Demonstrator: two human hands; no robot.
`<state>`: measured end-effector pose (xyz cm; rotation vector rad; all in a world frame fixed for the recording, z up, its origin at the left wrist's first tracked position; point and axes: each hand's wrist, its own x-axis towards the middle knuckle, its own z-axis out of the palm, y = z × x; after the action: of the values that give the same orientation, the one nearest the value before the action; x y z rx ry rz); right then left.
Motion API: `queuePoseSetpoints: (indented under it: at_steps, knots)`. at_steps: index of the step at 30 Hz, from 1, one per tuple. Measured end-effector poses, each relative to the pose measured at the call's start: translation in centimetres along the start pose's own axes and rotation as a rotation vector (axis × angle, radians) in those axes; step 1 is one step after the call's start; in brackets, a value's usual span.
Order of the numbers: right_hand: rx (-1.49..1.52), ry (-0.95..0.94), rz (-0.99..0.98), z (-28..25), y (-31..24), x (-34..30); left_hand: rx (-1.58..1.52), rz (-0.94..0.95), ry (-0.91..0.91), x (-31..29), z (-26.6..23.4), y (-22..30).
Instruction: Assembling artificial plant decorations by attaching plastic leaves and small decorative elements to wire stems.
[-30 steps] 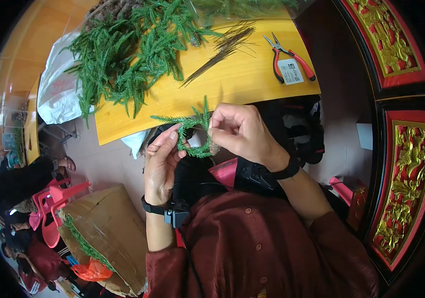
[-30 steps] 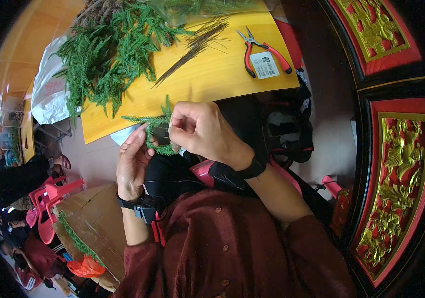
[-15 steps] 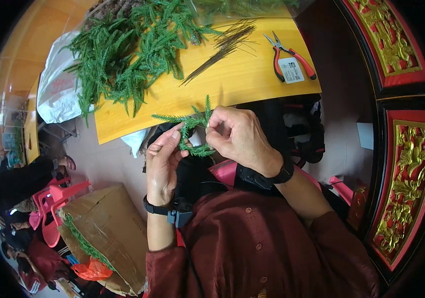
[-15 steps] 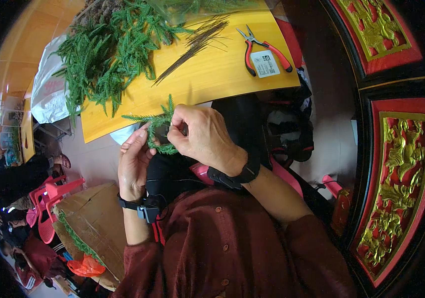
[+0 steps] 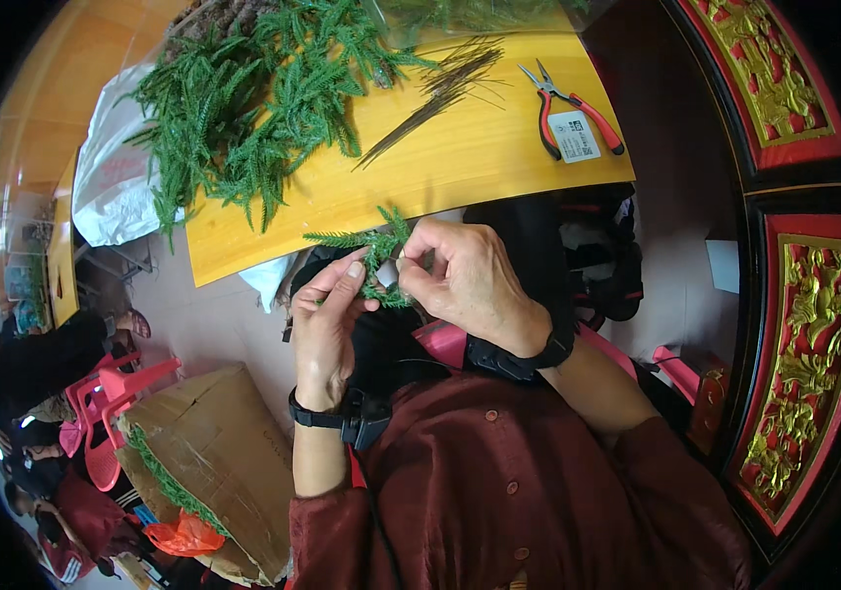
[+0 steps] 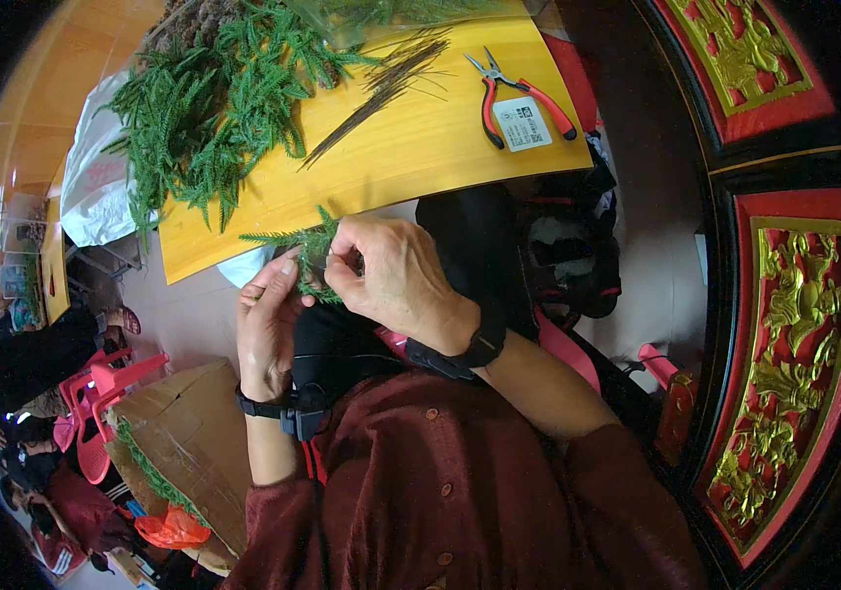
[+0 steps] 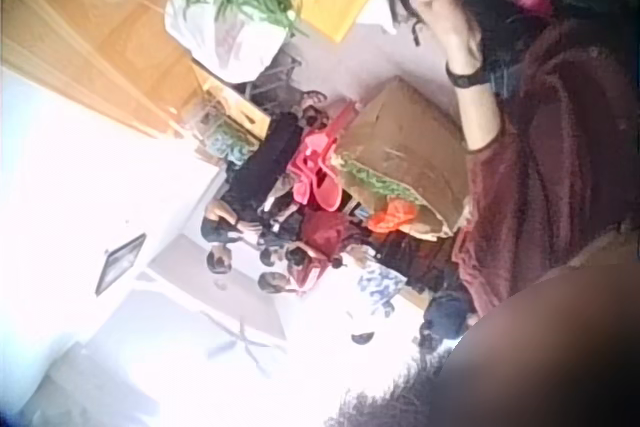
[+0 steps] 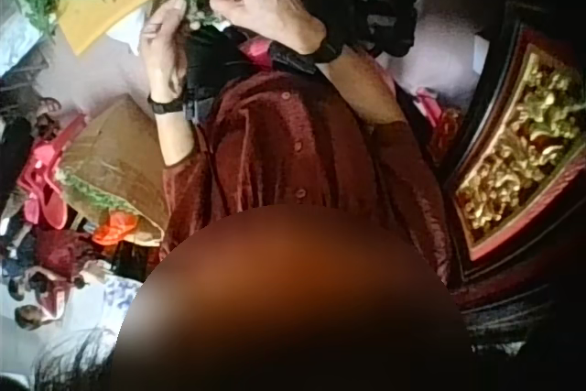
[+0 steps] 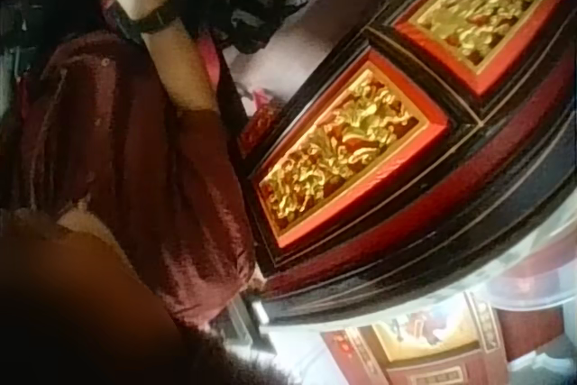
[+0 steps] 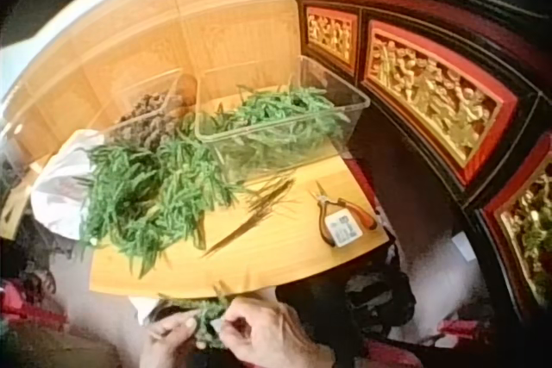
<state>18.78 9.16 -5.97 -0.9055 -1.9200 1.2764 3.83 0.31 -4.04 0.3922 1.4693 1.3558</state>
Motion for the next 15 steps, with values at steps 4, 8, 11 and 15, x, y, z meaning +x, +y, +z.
queuePoseSetpoints:
  at_steps: [4, 8, 11, 15]
  knots:
    - [0.038, 0.037, -0.038, 0.6, -0.3, 0.0, -0.135, -0.058, -0.041, -0.1, 0.0, -0.4]
    - [0.036, 0.068, -0.093, 1.0, -0.5, -0.2, -0.173, -0.001, 0.023, 0.0, 0.0, -0.8]
    - [0.016, -0.057, -0.081, 0.9, -1.2, -0.3, -0.236, -0.028, 0.016, 0.3, -1.1, -0.7]
    - [0.024, -0.005, -0.118, 1.7, -0.3, -0.7, -0.263, -0.029, -0.012, 0.2, -1.1, -0.6]
